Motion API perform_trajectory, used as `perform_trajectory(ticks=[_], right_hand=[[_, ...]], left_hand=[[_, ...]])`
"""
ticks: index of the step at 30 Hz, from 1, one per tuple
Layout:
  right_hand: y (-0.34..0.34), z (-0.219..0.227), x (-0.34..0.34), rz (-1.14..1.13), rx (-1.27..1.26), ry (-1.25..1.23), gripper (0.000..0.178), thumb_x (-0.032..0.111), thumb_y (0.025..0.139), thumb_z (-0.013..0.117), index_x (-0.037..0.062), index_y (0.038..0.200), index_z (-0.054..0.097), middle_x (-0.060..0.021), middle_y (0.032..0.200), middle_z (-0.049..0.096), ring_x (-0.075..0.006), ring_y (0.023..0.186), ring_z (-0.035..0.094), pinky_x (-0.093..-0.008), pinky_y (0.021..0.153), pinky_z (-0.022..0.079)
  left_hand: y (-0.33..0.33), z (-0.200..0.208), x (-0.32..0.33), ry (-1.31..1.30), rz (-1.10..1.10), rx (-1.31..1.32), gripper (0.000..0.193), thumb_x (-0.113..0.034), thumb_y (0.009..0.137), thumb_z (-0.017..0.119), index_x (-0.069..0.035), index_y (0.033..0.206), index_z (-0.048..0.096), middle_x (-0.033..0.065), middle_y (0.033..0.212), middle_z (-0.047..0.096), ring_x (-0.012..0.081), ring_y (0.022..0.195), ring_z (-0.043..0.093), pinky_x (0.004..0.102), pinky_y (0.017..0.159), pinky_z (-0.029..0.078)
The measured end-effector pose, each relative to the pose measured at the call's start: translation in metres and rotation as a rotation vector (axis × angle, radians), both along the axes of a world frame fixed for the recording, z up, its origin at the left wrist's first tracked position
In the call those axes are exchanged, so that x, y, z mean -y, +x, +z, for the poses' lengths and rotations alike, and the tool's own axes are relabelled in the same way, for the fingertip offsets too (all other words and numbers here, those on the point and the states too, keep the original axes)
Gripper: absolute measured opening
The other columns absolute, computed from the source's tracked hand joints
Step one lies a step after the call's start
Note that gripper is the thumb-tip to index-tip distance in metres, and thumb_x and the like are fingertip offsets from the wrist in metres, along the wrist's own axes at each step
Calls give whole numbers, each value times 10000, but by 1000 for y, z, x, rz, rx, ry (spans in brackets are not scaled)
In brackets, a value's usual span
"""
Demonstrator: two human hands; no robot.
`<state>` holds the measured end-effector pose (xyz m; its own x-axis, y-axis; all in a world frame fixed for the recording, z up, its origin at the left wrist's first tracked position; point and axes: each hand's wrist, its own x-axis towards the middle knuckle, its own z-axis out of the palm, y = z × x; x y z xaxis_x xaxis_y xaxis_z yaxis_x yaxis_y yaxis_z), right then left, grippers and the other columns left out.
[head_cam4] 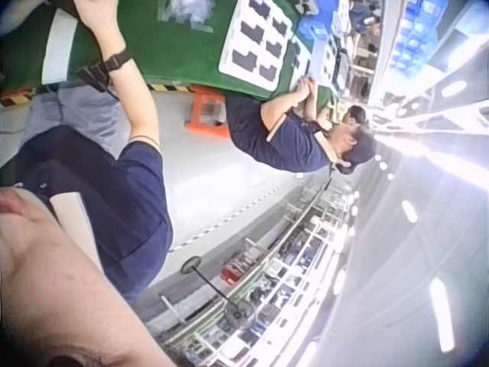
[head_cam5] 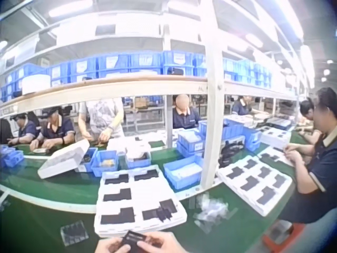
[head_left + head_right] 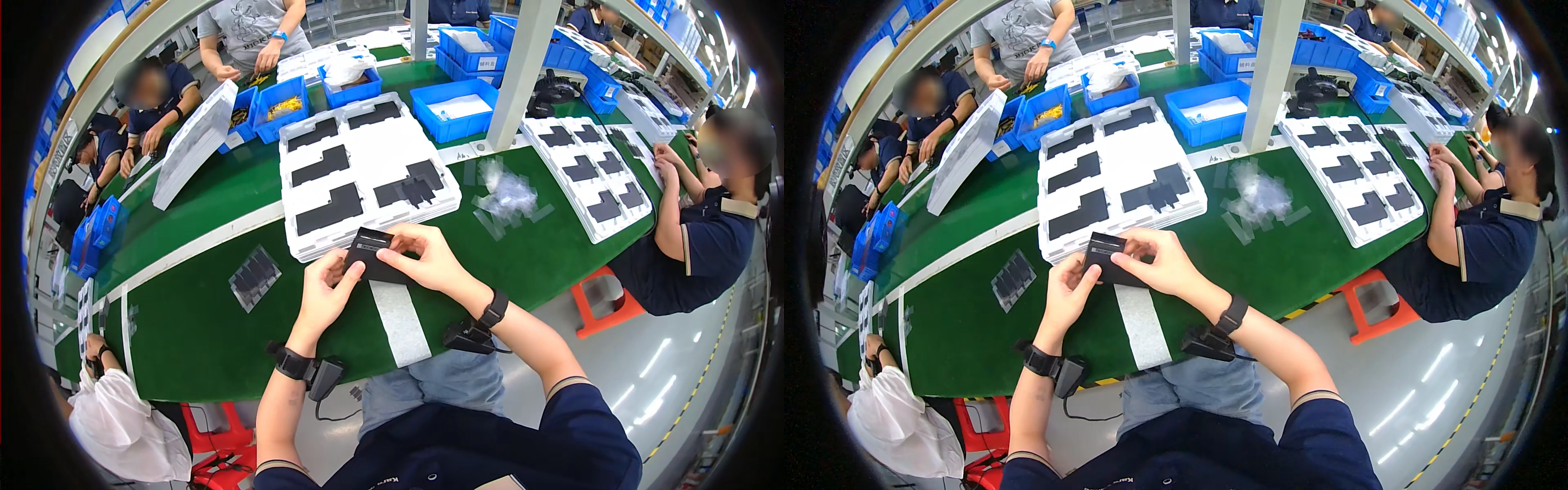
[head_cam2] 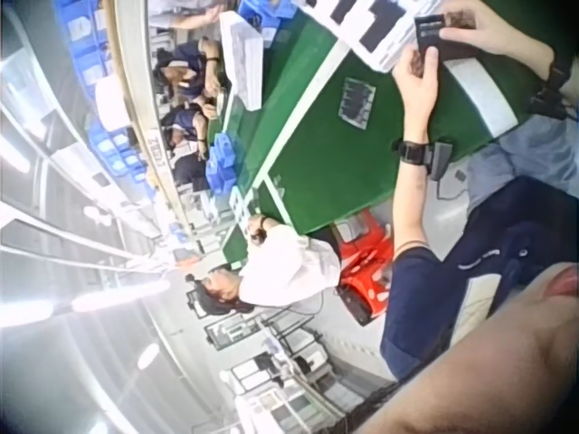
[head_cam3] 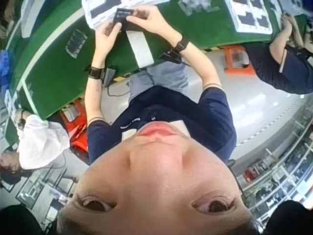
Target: Manually assemble plastic components and small internal parts on an assembly line.
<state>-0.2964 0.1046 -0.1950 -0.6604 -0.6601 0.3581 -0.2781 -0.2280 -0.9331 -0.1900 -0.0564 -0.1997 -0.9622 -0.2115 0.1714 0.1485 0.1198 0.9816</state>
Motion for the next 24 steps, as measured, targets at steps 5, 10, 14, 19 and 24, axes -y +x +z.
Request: perform_trajectory(ticks=[5, 10, 14, 19, 24], right_hand=[[3, 4, -1, 36, 58, -33, 313, 66, 774, 660, -13, 1066, 583, -51, 823, 635, -83, 715, 571, -218, 640, 468], [6, 7, -1, -17, 36, -43, 318, 66, 775, 654, 4, 1081, 598, -66, 884, 648, -78, 756, 570, -217, 655, 475], [6, 9, -4, -36, 4, -45, 316, 60, 758, 661, 21, 1067, 615, -81, 899, 655, -89, 756, 578, -220, 648, 477], [7, 10, -6, -115, -375, 35, 333, 32, 733, 657, 56, 1064, 629, -112, 878, 654, -185, 758, 593, -262, 632, 471], [8, 13, -6, -9, -341, 45, 381, 27, 792, 580, 61, 1172, 560, -139, 1011, 624, -230, 821, 599, -297, 679, 480]], left_hand=[[0, 8, -7, 104, -2, -30, 116, -72, 865, 561, 28, 923, 574, 31, 866, 598, 74, 759, 570, 219, 660, 482], [1, 9, -7, 122, 10, 3, 149, -76, 867, 559, 40, 958, 577, 47, 886, 615, 84, 786, 587, 217, 656, 500], [2, 15, -8, 123, -7, 5, 150, -81, 868, 558, 40, 952, 583, 55, 860, 623, 88, 744, 595, 211, 620, 497], [4, 14, -3, 132, -45, 45, 151, -96, 868, 559, 37, 931, 591, 59, 800, 626, 94, 663, 600, 197, 563, 478], [3, 12, -1, 138, -91, 57, 150, -105, 870, 560, 34, 917, 588, 54, 792, 622, 89, 661, 596, 194, 564, 477]])
